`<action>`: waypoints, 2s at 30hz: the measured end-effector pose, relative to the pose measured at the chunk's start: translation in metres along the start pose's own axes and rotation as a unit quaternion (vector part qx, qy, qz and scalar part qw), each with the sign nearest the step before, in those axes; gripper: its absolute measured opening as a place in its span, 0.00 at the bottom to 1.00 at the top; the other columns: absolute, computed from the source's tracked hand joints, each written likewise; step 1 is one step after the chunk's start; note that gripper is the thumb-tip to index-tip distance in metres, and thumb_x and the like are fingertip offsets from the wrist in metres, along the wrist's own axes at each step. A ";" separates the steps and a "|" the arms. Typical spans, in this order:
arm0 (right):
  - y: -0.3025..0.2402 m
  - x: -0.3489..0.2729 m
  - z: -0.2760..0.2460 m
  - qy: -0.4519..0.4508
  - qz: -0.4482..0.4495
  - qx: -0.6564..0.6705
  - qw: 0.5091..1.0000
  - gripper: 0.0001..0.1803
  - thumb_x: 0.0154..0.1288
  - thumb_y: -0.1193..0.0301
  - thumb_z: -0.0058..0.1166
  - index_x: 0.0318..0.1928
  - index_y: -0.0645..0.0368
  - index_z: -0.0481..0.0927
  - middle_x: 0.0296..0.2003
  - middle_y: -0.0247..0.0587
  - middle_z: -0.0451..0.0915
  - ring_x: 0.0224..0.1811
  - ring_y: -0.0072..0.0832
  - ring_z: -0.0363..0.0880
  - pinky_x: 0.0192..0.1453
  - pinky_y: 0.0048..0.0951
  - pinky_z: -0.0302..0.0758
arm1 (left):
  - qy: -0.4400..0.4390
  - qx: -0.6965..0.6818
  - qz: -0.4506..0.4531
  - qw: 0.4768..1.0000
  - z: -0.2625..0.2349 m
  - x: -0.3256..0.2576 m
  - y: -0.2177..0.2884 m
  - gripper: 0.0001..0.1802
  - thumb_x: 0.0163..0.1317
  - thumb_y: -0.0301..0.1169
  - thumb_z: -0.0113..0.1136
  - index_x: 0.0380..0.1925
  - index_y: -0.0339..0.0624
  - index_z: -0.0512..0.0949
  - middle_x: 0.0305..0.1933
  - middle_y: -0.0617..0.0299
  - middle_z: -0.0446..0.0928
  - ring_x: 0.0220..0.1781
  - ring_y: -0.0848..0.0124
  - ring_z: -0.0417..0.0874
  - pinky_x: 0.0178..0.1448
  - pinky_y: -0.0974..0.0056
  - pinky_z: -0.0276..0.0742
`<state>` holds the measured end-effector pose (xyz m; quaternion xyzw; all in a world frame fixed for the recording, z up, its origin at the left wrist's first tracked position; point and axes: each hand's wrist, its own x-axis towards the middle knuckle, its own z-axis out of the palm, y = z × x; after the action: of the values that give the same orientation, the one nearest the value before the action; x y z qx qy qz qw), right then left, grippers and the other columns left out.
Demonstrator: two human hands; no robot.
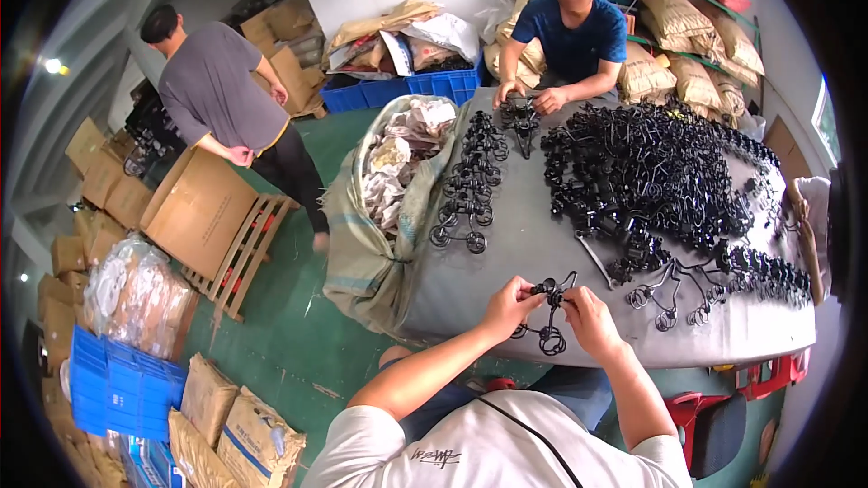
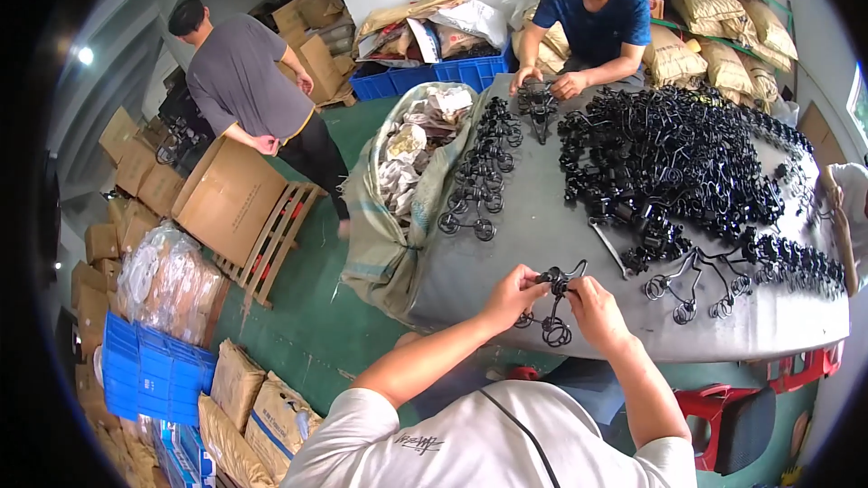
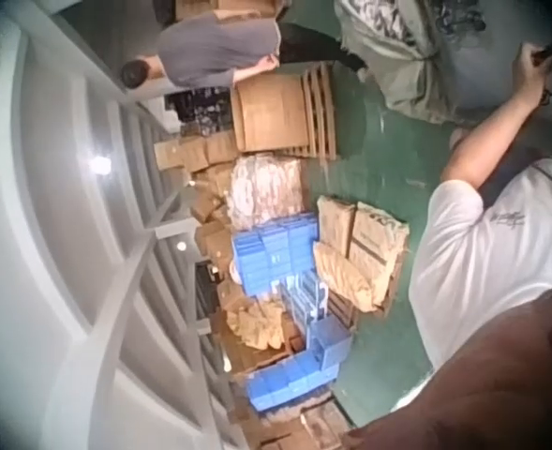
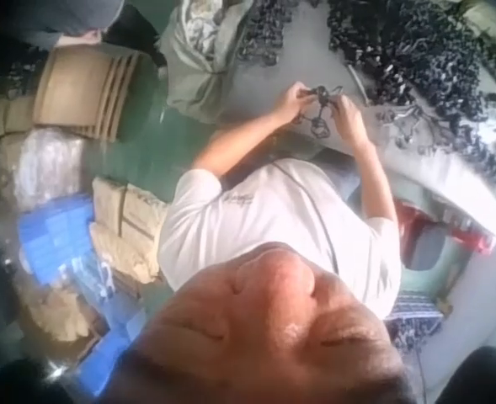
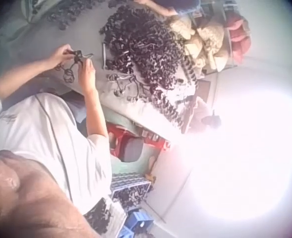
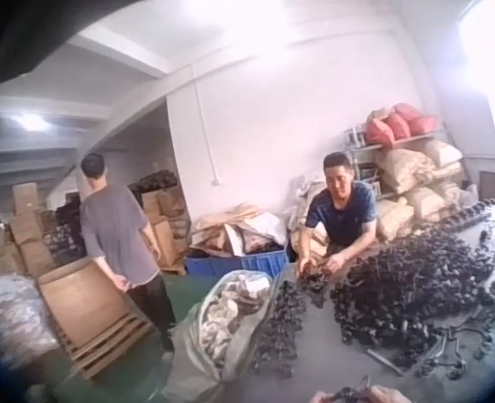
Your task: Assembling small black metal wire components by hand at a workshop table.
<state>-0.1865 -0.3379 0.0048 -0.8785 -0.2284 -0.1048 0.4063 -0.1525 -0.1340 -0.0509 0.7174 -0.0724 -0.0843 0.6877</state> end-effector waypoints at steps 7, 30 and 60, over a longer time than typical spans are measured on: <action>-0.008 0.001 -0.012 -0.019 -0.101 -0.046 0.994 0.10 0.63 0.83 0.57 0.43 0.63 0.74 0.36 0.50 0.76 0.35 0.49 0.79 0.37 0.42 0.78 | -0.010 -0.021 -0.008 1.000 0.000 -0.004 0.003 0.16 0.64 0.36 0.68 0.41 0.37 0.74 0.29 0.66 0.80 0.22 0.83 0.73 0.25 0.73 0.69; 0.039 -0.037 0.017 0.054 0.090 -0.159 0.982 0.09 0.71 0.69 0.49 0.34 0.59 0.75 0.27 0.47 0.77 0.27 0.49 0.77 0.32 0.52 0.72 | 0.013 0.082 0.078 0.994 0.026 -0.006 -0.011 0.16 0.63 0.38 0.68 0.40 0.38 0.76 0.35 0.53 0.83 0.38 0.70 0.84 0.45 0.62 0.79; 0.074 0.029 0.030 0.078 0.117 -0.326 0.935 0.11 0.61 0.71 0.55 0.44 0.59 0.74 0.39 0.45 0.78 0.42 0.39 0.82 0.45 0.43 0.76 | 0.108 0.199 -0.028 0.974 -0.028 0.008 0.016 0.19 0.62 0.37 0.69 0.40 0.37 0.71 0.29 0.59 0.80 0.23 0.72 0.80 0.26 0.65 0.75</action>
<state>-0.1251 -0.3483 -0.0533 -0.9723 -0.0443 -0.1937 0.1232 -0.1382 -0.1088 -0.0344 0.8466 0.0069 -0.0092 0.5321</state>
